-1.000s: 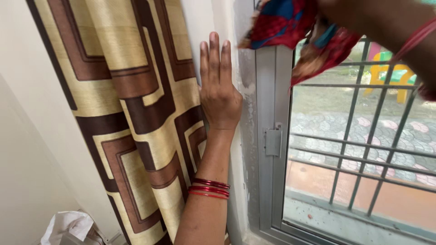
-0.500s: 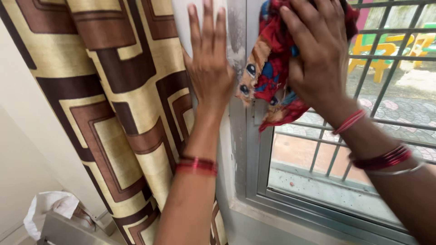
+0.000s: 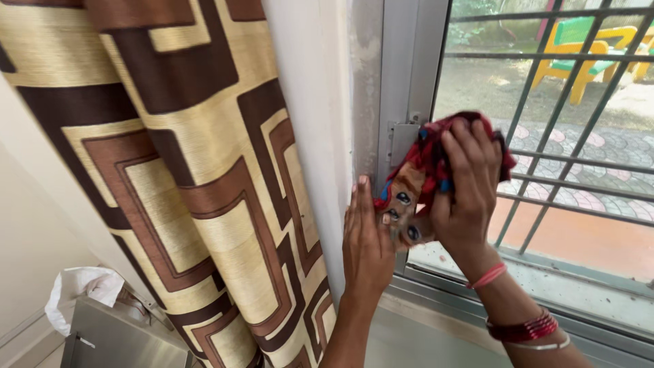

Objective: The person wipes the window frame and sill with a red cloth. They move the cloth back and forth along the horizontal and vertical sections of the frame, then wipe the sill area.

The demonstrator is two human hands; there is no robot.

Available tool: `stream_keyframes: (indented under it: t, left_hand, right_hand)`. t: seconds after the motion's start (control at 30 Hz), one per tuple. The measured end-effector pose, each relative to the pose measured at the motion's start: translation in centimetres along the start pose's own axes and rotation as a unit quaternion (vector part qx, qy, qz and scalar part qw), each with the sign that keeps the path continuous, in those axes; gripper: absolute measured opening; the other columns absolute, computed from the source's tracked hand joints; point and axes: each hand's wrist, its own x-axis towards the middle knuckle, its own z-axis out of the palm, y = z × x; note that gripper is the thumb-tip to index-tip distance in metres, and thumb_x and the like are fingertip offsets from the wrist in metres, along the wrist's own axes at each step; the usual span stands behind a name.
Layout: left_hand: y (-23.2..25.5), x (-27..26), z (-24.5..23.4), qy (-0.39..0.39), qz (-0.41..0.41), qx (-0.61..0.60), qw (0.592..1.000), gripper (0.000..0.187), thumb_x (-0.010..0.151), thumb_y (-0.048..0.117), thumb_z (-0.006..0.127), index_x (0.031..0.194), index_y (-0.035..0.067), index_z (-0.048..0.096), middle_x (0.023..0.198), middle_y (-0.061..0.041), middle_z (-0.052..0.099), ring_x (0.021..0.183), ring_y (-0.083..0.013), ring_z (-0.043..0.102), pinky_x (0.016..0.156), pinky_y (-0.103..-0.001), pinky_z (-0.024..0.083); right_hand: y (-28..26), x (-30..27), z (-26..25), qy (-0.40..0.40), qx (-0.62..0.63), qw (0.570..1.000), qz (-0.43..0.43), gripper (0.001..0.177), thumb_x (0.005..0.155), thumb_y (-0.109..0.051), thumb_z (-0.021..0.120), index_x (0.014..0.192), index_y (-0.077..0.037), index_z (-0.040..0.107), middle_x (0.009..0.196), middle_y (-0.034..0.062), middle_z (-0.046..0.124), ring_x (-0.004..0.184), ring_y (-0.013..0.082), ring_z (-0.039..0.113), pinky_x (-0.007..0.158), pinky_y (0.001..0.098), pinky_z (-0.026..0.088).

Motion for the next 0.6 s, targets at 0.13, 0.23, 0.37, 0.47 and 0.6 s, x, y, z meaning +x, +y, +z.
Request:
stream_keyframes:
  t: [0.13, 0.23, 0.37, 0.47, 0.6]
  left_hand:
    - [0.5, -0.4, 0.6, -0.059, -0.081, 0.031, 0.994, 0.073, 0.097, 0.003, 0.044, 0.164, 0.009, 0.017, 0.171, -0.013, 0.023, 0.157, -0.0373, 0.021, 0.124, -0.055, 0.019]
    - [-0.1, -1.5, 0.6, -0.126, -0.130, 0.060, 0.982, 0.082, 0.089, 0.001, 0.047, 0.163, 0.014, 0.013, 0.170, -0.008, 0.017, 0.155, -0.0361, 0.016, 0.123, -0.053, 0.016]
    - [-0.5, -2.8, 0.7, -0.178, -0.129, 0.121, 0.968, 0.080, 0.093, 0.001, 0.049, 0.162, 0.017, 0.014, 0.171, -0.008, 0.011, 0.155, -0.0372, 0.012, 0.120, -0.054, 0.015]
    - [-0.4, -3.3, 0.4, -0.165, -0.113, 0.114, 0.973, 0.091, 0.083, -0.009, 0.048, 0.164, 0.016, 0.015, 0.173, -0.008, 0.012, 0.158, -0.0377, 0.013, 0.124, -0.052, 0.019]
    - [-0.8, -3.4, 0.3, -0.168, -0.122, 0.063, 0.976, 0.096, 0.077, -0.001, 0.055, 0.161, 0.017, 0.014, 0.171, -0.005, 0.011, 0.156, -0.0380, 0.013, 0.121, -0.054, 0.021]
  right_hand:
    - [-0.3, -2.9, -0.4, -0.014, -0.017, 1.000, -0.004, 0.074, 0.075, 0.014, 0.048, 0.148, 0.000, 0.052, 0.157, 0.0191, 0.050, 0.155, 0.0412, 0.035, 0.133, 0.0575, 0.020]
    - [-2.3, -8.9, -1.3, -0.091, -0.011, 0.996, 0.011, 0.073, 0.072, 0.009, 0.054, 0.145, 0.000, 0.052, 0.153, 0.0202, 0.049, 0.150, 0.0407, 0.037, 0.126, 0.0598, 0.021]
    - [-3.4, -12.5, -2.3, -0.185, 0.003, 0.982, 0.040, 0.061, 0.077, 0.010, 0.055, 0.136, -0.004, 0.061, 0.145, 0.0158, 0.058, 0.145, 0.0347, 0.045, 0.121, 0.0546, 0.030]
    - [-2.5, -10.0, -2.0, -0.127, 0.052, 0.990, 0.042, 0.053, 0.082, 0.012, 0.050, 0.130, -0.002, 0.066, 0.140, 0.0149, 0.062, 0.143, 0.0324, 0.053, 0.125, 0.0511, 0.036]
    - [-0.1, -5.7, -0.1, -0.041, 0.037, 0.998, 0.014, 0.058, 0.077, 0.012, 0.048, 0.132, 0.000, 0.064, 0.144, 0.0176, 0.060, 0.146, 0.0397, 0.049, 0.127, 0.0526, 0.032]
